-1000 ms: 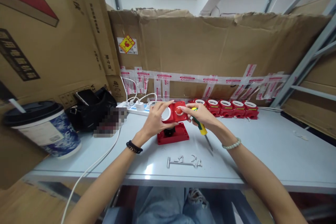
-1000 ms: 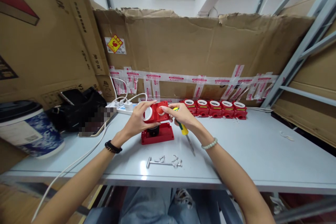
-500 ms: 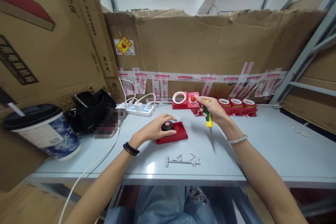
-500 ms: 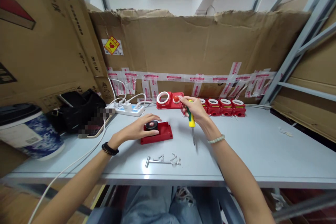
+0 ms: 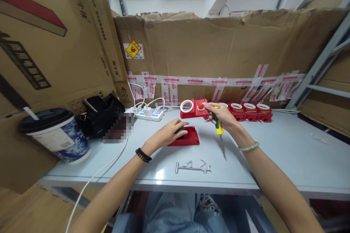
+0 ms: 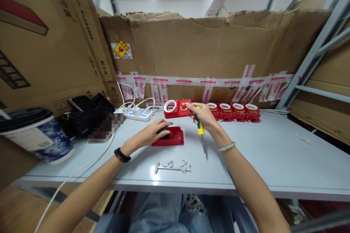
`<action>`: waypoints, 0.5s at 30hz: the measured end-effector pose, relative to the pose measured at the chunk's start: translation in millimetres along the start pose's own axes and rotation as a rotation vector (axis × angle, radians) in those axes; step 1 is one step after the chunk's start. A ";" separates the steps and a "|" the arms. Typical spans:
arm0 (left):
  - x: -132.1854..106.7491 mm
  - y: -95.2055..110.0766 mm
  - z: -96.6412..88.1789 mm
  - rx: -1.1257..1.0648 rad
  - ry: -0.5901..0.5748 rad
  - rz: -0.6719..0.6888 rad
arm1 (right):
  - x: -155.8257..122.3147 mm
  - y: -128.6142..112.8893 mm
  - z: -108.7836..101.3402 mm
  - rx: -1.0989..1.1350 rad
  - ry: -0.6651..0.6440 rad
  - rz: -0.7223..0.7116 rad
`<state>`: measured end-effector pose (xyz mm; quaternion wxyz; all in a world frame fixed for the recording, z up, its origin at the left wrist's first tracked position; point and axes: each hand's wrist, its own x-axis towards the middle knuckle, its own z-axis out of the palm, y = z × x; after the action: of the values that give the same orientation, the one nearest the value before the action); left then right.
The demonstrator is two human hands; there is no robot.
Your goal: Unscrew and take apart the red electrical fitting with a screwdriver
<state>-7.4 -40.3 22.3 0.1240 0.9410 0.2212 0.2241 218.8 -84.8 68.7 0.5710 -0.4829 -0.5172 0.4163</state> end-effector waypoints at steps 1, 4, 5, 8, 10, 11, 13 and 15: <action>-0.1 -0.7 -2.6 -0.012 0.008 -0.007 | -0.1 -0.1 0.1 0.001 -0.002 0.003; -3.1 -13.5 -14.2 -0.007 0.086 -0.048 | -0.3 -0.7 -0.5 0.011 -0.001 -0.003; -5.4 -21.7 -18.6 0.015 0.129 -0.083 | -0.3 -0.9 -0.9 0.013 0.002 -0.007; -15.6 -54.6 -28.4 0.086 0.130 -0.217 | -0.2 -1.7 -1.9 0.025 0.025 -0.014; -22.3 -77.4 -28.6 0.173 0.085 -0.339 | -0.5 -1.9 -2.2 0.032 0.034 -0.016; -24.7 -87.3 -26.4 0.213 0.031 -0.398 | -0.7 -1.7 -2.0 0.033 0.035 -0.015; -27.1 -102.5 -18.4 0.235 -0.036 -0.449 | -1.2 -1.0 -1.2 0.033 0.026 -0.005; -26.9 -111.5 -8.8 0.232 -0.052 -0.444 | -1.6 0.2 0.0 0.028 0.017 0.010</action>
<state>-73.4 45.4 -17.0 0.0668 0.8827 0.4434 0.1404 218.6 -86.2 68.2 0.5799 -0.4809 -0.5041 0.4223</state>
